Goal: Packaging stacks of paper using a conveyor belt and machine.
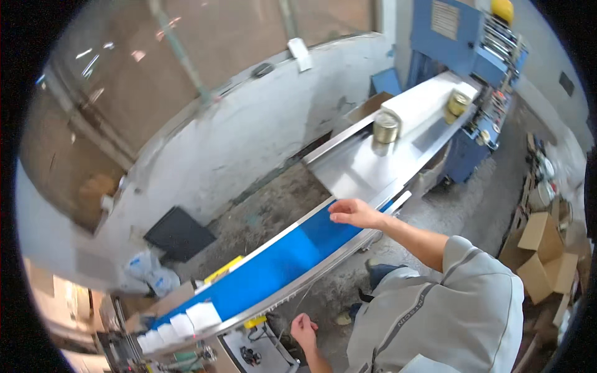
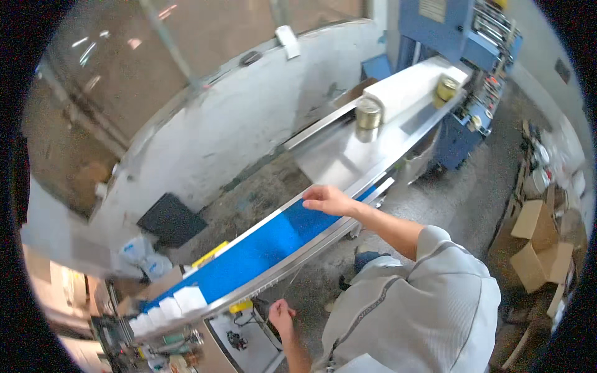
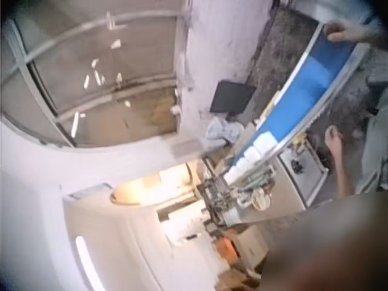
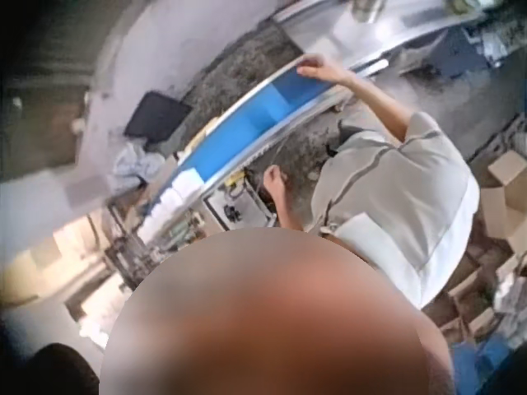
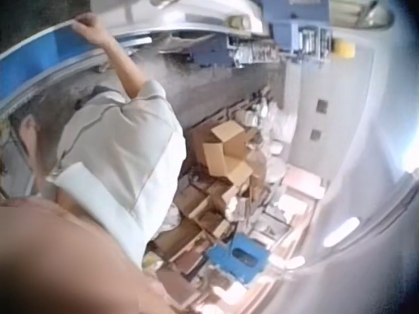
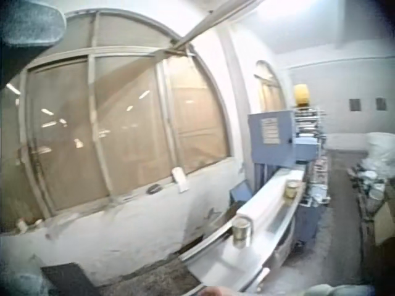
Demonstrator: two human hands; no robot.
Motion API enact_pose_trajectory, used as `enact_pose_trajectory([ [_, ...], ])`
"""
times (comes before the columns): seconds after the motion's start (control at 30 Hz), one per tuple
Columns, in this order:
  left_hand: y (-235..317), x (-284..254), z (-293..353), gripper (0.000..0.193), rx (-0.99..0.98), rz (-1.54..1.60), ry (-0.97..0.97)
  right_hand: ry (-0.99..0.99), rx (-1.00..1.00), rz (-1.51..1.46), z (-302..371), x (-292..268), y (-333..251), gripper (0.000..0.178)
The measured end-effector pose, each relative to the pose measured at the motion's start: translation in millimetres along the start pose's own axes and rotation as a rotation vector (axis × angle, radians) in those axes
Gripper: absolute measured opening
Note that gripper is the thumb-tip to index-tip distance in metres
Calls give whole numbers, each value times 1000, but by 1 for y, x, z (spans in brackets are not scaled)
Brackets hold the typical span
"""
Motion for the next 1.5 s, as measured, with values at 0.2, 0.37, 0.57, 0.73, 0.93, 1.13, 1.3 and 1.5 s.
enact_pose_trajectory([
  [0.2,44,115,9,24,18,-11,-3,209,-207,196,-30,-184,-7,40],
  [0.37,126,242,65,19,167,-66,-15,328,-666,639,-120,-293,-28,49],
  [0.57,214,376,90,24,261,-151,-24,385,-642,1149,-190,-341,34,40],
  [0.73,274,505,22,42,319,-20,-25,276,-700,1193,-138,-310,35,65],
  [0.93,254,756,-16,63,39,-286,-491,222,-658,945,-56,-298,32,74],
  [1.13,284,875,17,102,195,-605,-604,271,-695,926,-46,-312,34,48],
  [1.3,289,887,-4,111,436,-972,-456,255,-697,887,-43,-305,30,44],
  [1.5,287,895,10,85,299,-921,-516,263,-688,899,-45,-310,31,41],
])
Point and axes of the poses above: each hand's wrist, its own z-axis away from the middle knuckle, its own x-axis out of the palm, y = z × x, the point moved 10 cm from there along -z, towards the middle knuckle, and after that the axes turned 11 degrees about y, right-handed, at the moved point
